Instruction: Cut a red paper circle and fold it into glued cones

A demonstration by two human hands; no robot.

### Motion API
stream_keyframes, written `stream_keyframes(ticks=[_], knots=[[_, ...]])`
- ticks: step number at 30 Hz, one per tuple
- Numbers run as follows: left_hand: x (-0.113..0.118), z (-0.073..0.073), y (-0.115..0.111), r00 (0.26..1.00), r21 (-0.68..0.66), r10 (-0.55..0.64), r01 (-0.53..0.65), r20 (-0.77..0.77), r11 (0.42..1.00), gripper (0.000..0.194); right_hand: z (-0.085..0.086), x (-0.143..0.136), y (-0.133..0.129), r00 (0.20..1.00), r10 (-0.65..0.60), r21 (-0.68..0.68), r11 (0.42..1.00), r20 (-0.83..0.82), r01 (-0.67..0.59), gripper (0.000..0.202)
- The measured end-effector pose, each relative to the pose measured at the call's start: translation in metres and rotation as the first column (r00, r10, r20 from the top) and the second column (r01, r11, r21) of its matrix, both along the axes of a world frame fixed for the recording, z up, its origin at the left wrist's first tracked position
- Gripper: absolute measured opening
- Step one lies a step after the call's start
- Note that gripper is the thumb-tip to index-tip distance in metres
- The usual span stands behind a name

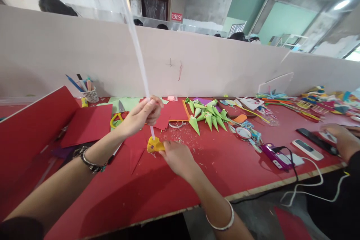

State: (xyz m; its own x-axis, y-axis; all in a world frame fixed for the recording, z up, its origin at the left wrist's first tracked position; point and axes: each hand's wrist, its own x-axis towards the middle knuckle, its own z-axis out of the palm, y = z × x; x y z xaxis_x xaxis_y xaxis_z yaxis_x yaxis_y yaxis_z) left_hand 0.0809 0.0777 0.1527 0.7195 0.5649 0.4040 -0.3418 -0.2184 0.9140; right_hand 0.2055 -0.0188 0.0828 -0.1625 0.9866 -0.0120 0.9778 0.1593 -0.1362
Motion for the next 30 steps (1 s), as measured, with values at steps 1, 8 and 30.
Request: stream_keyframes(ticks=[1,8,30], knots=[[0.003,-0.002,-0.002,0.999,0.01,-0.004,0.004,-0.041,1.0,0.023,0.0,0.0,0.001,1.0,0.005,0.002,1.0,0.001,-0.005,0.022],[0.007,-0.02,0.001,0.987,0.09,0.033,-0.019,-0.159,0.996,0.025,-0.005,0.007,0.003,0.997,0.026,-0.027,0.999,-0.072,-0.028,0.023],[0.023,-0.022,-0.016,0.925,0.419,0.033,0.139,-0.378,0.897,0.023,-0.01,0.006,0.0,0.98,0.026,-0.055,0.998,-0.199,-0.038,0.025]])
